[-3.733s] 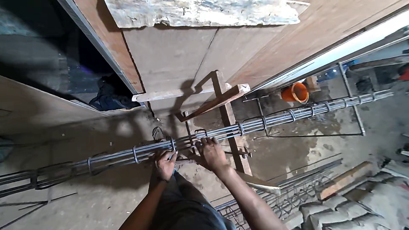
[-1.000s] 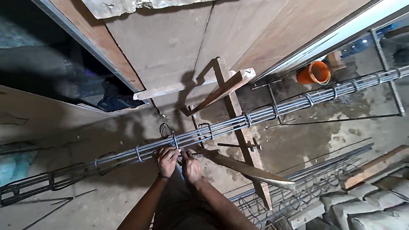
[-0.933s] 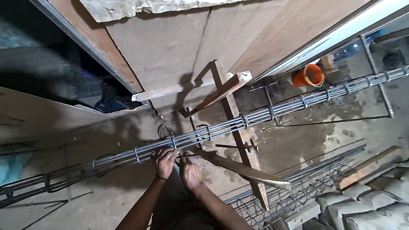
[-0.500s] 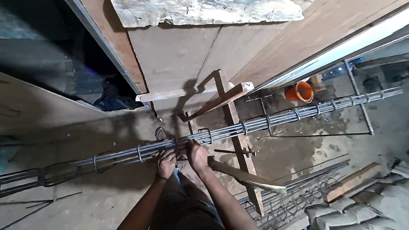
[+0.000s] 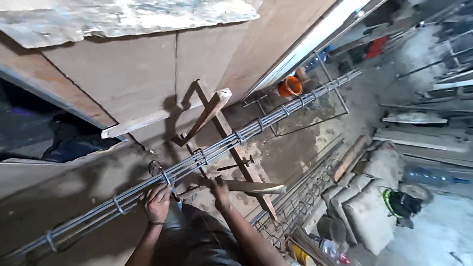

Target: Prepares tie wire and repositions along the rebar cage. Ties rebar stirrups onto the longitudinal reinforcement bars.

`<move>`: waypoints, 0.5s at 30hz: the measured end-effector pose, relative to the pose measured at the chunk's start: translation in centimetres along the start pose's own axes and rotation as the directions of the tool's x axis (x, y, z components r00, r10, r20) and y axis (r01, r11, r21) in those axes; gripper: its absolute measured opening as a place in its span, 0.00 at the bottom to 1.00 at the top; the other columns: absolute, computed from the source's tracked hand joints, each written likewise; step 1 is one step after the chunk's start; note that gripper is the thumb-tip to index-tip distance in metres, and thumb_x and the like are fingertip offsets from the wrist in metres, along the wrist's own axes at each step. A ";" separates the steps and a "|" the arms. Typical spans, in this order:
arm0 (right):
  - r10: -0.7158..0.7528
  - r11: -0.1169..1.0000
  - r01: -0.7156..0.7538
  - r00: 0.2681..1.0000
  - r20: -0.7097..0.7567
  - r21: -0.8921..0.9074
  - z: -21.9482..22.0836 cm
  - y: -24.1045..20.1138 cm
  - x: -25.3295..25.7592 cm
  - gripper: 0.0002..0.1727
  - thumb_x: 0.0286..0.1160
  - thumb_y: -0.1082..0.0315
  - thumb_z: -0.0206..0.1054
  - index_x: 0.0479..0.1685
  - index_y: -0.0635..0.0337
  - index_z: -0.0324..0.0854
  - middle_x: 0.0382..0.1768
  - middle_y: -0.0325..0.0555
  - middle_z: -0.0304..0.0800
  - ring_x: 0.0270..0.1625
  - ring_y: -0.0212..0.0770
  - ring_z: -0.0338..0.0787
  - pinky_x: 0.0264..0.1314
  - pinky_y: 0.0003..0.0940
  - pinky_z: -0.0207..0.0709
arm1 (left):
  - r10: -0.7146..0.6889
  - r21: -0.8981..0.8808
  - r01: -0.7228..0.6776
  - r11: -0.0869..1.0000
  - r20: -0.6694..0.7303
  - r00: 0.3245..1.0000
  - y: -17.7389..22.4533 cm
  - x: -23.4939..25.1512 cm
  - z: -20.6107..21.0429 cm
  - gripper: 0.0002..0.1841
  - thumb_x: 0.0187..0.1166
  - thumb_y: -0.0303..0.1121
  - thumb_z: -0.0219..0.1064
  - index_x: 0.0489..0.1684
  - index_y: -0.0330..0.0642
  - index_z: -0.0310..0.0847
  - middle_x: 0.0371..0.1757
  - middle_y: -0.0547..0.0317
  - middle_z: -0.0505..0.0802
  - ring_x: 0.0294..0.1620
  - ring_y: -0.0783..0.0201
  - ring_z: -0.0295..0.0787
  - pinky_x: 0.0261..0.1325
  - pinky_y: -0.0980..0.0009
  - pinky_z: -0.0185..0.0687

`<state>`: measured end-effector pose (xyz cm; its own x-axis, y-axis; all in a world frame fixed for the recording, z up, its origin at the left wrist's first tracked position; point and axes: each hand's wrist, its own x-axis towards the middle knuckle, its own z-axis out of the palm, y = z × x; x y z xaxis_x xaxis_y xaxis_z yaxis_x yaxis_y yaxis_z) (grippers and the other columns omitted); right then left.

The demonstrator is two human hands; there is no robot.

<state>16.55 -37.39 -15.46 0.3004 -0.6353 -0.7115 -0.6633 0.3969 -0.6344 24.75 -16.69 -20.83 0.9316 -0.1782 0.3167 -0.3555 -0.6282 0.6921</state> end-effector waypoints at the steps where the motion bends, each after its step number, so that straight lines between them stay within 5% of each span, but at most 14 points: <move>1: 0.018 1.000 -0.015 0.988 -0.154 0.020 -0.8 -0.7 1.9 0.35 0.80 0.60 0.71 0.80 0.72 0.66 0.58 0.70 0.86 0.55 0.58 0.89 0.59 0.55 0.84 | 0.001 0.004 -0.001 1.000 0.005 1.000 0.0 0.0 -0.1 0.08 0.73 0.37 0.74 0.33 0.47 0.99 0.44 0.56 0.99 0.47 0.57 0.94 0.63 0.53 0.76; 4: 0.104 0.995 -0.100 0.945 -0.310 0.028 -2.7 -2.6 6.6 0.48 0.76 0.57 0.75 0.90 0.69 0.51 0.73 0.76 0.75 0.71 0.66 0.81 0.73 0.60 0.74 | -0.007 -0.003 0.007 1.000 0.025 1.000 0.1 0.2 -0.2 0.07 0.72 0.37 0.74 0.34 0.47 0.99 0.45 0.56 0.99 0.48 0.57 0.94 0.64 0.53 0.76; 8: -0.049 0.992 -0.003 0.916 -0.398 -0.129 -2.6 -3.2 8.7 0.22 0.88 0.61 0.62 0.70 0.69 0.80 0.61 0.70 0.87 0.64 0.62 0.87 0.69 0.58 0.76 | -0.018 -0.038 0.022 0.999 0.101 0.995 0.2 0.2 -1.2 0.09 0.73 0.36 0.74 0.40 0.44 0.98 0.50 0.55 0.98 0.53 0.55 0.95 0.68 0.52 0.80; 12: -0.278 0.951 0.178 0.846 -0.455 -0.251 -3.4 -3.1 6.5 0.19 0.88 0.64 0.61 0.66 0.70 0.81 0.60 0.69 0.89 0.65 0.63 0.88 0.73 0.58 0.75 | -0.057 -0.027 0.060 0.998 0.079 0.995 -0.1 -1.7 -3.2 0.12 0.75 0.37 0.71 0.46 0.43 0.95 0.59 0.51 0.95 0.65 0.52 0.90 0.75 0.54 0.78; 15: -0.546 0.829 0.416 0.745 -0.382 -0.374 -6.3 -2.7 3.2 0.17 0.87 0.67 0.61 0.62 0.73 0.82 0.51 0.66 0.91 0.52 0.56 0.92 0.63 0.53 0.81 | -0.095 -0.043 0.096 0.994 0.007 0.995 1.2 -3.4 -5.6 0.12 0.75 0.39 0.70 0.44 0.42 0.95 0.58 0.49 0.94 0.65 0.54 0.88 0.76 0.57 0.76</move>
<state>14.97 -44.70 -14.08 0.3243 -0.9435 -0.0681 -0.6812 -0.1830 -0.7088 20.72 -12.61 -17.44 0.9618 -0.1227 0.2449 -0.2678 -0.6090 0.7466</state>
